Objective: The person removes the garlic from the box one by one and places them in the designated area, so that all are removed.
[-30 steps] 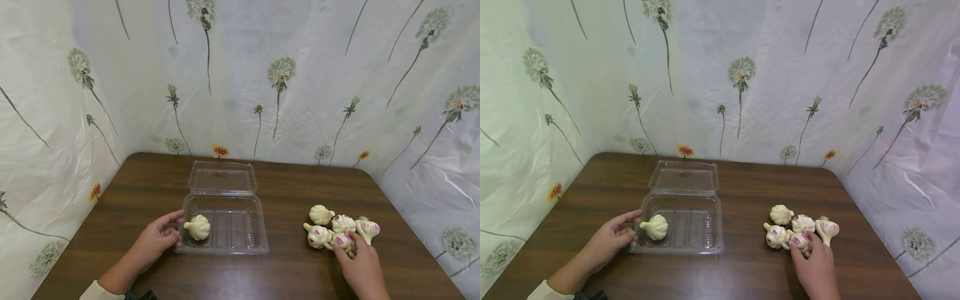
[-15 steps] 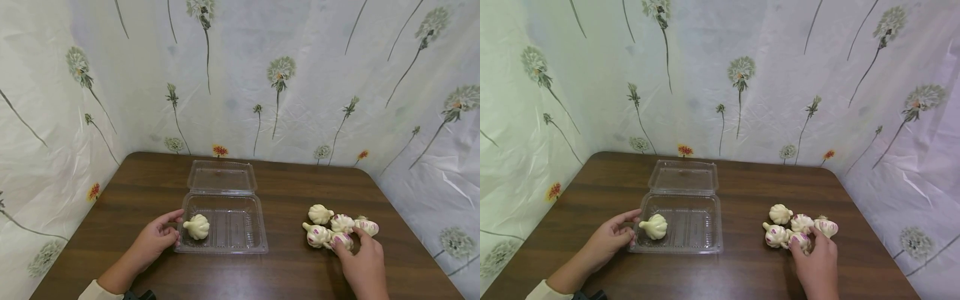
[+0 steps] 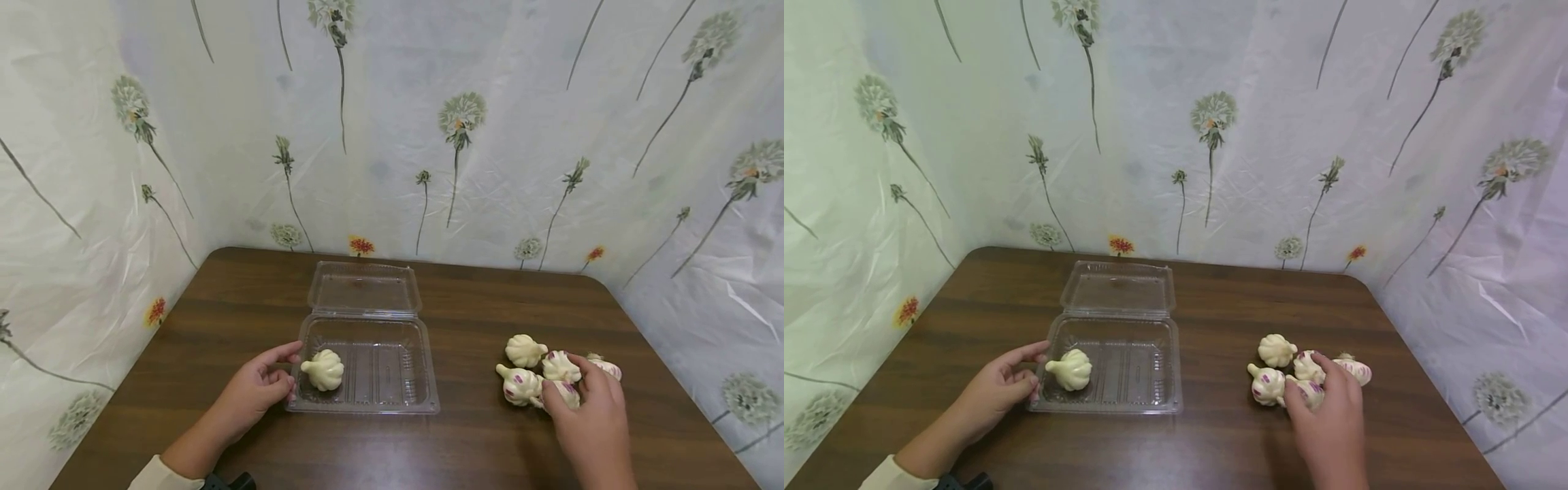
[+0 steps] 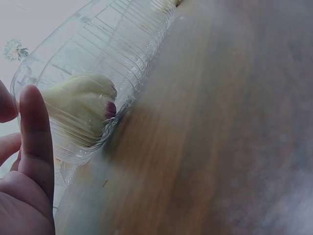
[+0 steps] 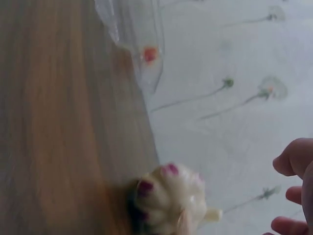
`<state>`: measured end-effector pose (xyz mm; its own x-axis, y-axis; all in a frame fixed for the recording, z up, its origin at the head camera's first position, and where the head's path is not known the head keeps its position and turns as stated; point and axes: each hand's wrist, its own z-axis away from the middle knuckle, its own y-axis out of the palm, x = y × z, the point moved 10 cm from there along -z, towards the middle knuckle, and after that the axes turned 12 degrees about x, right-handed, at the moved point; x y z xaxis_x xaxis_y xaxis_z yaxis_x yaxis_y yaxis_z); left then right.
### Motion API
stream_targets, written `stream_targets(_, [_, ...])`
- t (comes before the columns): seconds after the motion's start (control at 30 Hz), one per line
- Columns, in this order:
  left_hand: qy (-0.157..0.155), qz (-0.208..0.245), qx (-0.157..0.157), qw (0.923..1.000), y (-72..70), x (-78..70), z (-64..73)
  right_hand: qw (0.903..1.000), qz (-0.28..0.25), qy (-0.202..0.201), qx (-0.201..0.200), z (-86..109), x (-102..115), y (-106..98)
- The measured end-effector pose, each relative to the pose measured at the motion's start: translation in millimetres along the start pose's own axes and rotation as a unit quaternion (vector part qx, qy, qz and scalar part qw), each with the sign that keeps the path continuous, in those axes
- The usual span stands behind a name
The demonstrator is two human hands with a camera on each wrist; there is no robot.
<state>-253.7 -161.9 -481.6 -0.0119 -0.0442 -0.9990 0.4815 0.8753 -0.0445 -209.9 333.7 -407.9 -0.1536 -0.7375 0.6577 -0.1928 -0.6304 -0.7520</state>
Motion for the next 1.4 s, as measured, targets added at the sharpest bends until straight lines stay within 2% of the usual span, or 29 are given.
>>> stream_targets(0.27, [0.002, 0.003, 0.005, 1.0, 0.9, 0.0, -1.1, 0.9955, -0.043, -0.082, 0.021, -0.3, 37.1, 16.2])
stream_targets(0.43, [0.003, 0.002, 0.007, 1.0, 1.1, -1.1, -1.5, 0.9902, -0.012, -0.135, 0.034, 2.6, 60.0, 34.9])
stream_targets(0.63, [0.007, 0.006, 0.006, 0.9999, 0.3, -1.6, -0.6, 0.9741, 0.042, -0.218, 0.042, 10.9, 96.9, 58.7])
stream_targets(0.8, [0.008, 0.009, 0.007, 0.9999, 0.3, -0.9, -0.5, 0.9603, 0.054, -0.27, 0.047, 21.8, 118.3, 76.6])
stream_targets(0.9, [0.008, 0.008, 0.005, 0.9999, -0.3, -0.4, -0.2, 0.9546, 0.054, -0.287, 0.06, 26.0, 125.1, 88.1])
stream_targets(1.1, [0.011, 0.004, 0.006, 0.9999, -0.8, 0.0, -0.3, 0.952, 0.058, -0.284, 0.098, 27.2, 133.6, 106.5])
stream_targets(1.4, [0.014, 0.004, 0.007, 0.9999, -2.1, -0.6, -0.4, 0.9396, 0.06, -0.314, 0.122, 32.9, 160.4, 122.2])
